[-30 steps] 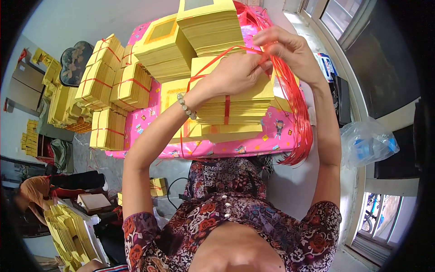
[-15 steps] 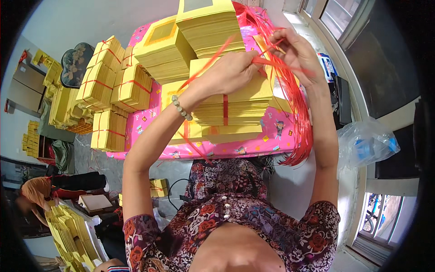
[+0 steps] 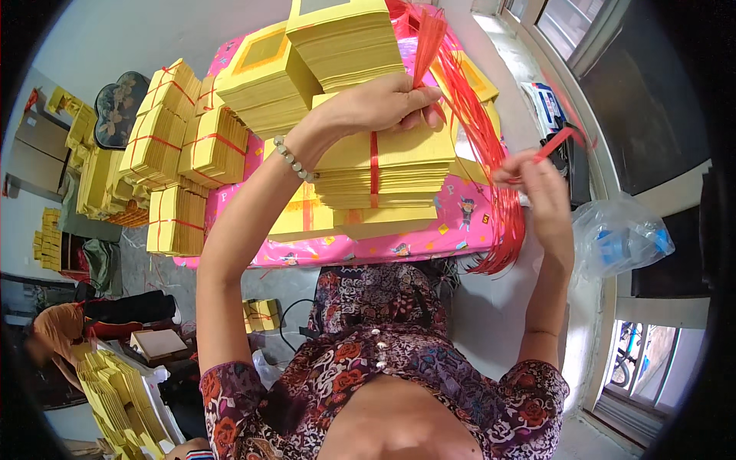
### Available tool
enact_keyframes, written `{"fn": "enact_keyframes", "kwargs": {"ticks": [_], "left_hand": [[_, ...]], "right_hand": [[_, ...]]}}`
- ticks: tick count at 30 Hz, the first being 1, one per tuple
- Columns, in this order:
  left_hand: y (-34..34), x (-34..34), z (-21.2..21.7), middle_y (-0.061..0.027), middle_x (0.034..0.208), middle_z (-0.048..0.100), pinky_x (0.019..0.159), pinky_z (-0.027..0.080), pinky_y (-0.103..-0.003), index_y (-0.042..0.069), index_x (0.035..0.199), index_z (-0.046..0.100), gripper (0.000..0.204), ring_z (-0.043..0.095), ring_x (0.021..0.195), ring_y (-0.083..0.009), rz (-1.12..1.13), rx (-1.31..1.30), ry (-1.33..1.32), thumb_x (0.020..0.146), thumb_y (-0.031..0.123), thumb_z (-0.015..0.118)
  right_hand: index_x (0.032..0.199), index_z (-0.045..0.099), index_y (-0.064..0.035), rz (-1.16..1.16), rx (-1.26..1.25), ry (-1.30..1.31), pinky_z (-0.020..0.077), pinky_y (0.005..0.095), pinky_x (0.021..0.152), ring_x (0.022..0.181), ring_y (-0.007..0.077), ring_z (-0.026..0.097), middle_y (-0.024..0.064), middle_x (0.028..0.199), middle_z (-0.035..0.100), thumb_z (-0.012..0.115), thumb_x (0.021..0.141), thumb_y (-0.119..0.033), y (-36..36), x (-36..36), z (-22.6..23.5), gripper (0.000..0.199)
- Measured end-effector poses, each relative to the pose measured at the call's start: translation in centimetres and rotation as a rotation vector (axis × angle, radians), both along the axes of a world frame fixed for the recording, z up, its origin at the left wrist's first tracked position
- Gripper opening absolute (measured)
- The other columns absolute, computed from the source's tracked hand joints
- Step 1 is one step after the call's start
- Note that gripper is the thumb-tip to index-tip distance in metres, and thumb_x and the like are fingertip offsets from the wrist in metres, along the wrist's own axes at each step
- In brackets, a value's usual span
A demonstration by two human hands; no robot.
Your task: Tying bundles of yellow joss paper together using red plastic ribbons.
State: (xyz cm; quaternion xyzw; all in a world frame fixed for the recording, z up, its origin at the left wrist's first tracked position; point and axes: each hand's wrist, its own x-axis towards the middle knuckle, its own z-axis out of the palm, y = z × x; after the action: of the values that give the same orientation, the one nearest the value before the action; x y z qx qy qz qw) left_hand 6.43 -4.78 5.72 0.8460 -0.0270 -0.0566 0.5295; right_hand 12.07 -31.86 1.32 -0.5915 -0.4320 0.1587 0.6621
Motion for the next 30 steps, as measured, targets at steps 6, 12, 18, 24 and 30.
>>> {"fn": "enact_keyframes", "kwargs": {"ticks": [6,12,18,24,30], "left_hand": [[0.1,-0.2,-0.2,0.0022,0.057,0.047,0.054,0.038,-0.026,0.002,0.081,0.066,0.048,0.043,0.055,-0.0076,-0.003,0.063,-0.038,0.102,0.038,0.041],[0.2,0.2,-0.5,0.0013,0.057,0.048,0.055,0.039,-0.027,0.002,0.078,0.064,0.051,0.045,0.055,-0.0086,-0.010,0.083,-0.044,0.102,0.040,0.040],[0.2,0.2,-0.8,0.0009,0.058,0.048,0.054,0.039,-0.027,0.002,0.077,0.062,0.052,0.045,0.055,-0.0089,0.007,0.069,-0.064,0.102,0.042,0.040],[0.2,-0.1,0.4,0.0026,0.060,0.048,0.051,0.035,-0.024,0.003,0.081,0.062,0.049,0.042,0.054,-0.0065,0.004,-0.005,-0.005,0.101,0.043,0.042],[0.9,0.3,0.3,0.0034,0.061,0.049,0.048,0.032,-0.022,0.002,0.086,0.064,0.045,0.040,0.052,-0.0050,0.035,-0.096,0.068,0.099,0.042,0.049]], "right_hand": [[0.087,0.060,0.0019,-0.516,-0.574,-0.962,0.0457,0.0340,0.063,0.067,0.0267,0.060,0.0153,0.078,0.059,0.062,0.090,-0.013,-2.5,-1.3,0.1,0.015],[0.075,0.062,-0.0001,-0.742,-0.481,-0.540,0.0446,0.0365,0.058,0.061,0.0258,0.061,0.0134,0.071,0.061,0.071,0.083,-0.019,0.8,-4.6,6.4,0.022],[0.092,0.063,-0.0001,-0.585,-0.228,-0.893,0.0473,0.0356,0.070,0.079,0.0270,0.063,0.0132,0.087,0.064,0.069,0.085,-0.021,7.8,1.5,2.2,0.023],[0.092,0.058,-0.0021,-0.368,-0.262,-0.659,0.0478,0.0368,0.064,0.076,0.0297,0.064,0.0115,0.084,0.064,0.062,0.090,-0.016,8.2,1.9,1.6,0.015],[0.094,0.060,-0.0060,-0.316,-0.180,-1.014,0.0490,0.0359,0.061,0.073,0.0271,0.064,0.0089,0.084,0.062,0.062,0.088,-0.015,7.1,2.0,2.1,0.011]]}}
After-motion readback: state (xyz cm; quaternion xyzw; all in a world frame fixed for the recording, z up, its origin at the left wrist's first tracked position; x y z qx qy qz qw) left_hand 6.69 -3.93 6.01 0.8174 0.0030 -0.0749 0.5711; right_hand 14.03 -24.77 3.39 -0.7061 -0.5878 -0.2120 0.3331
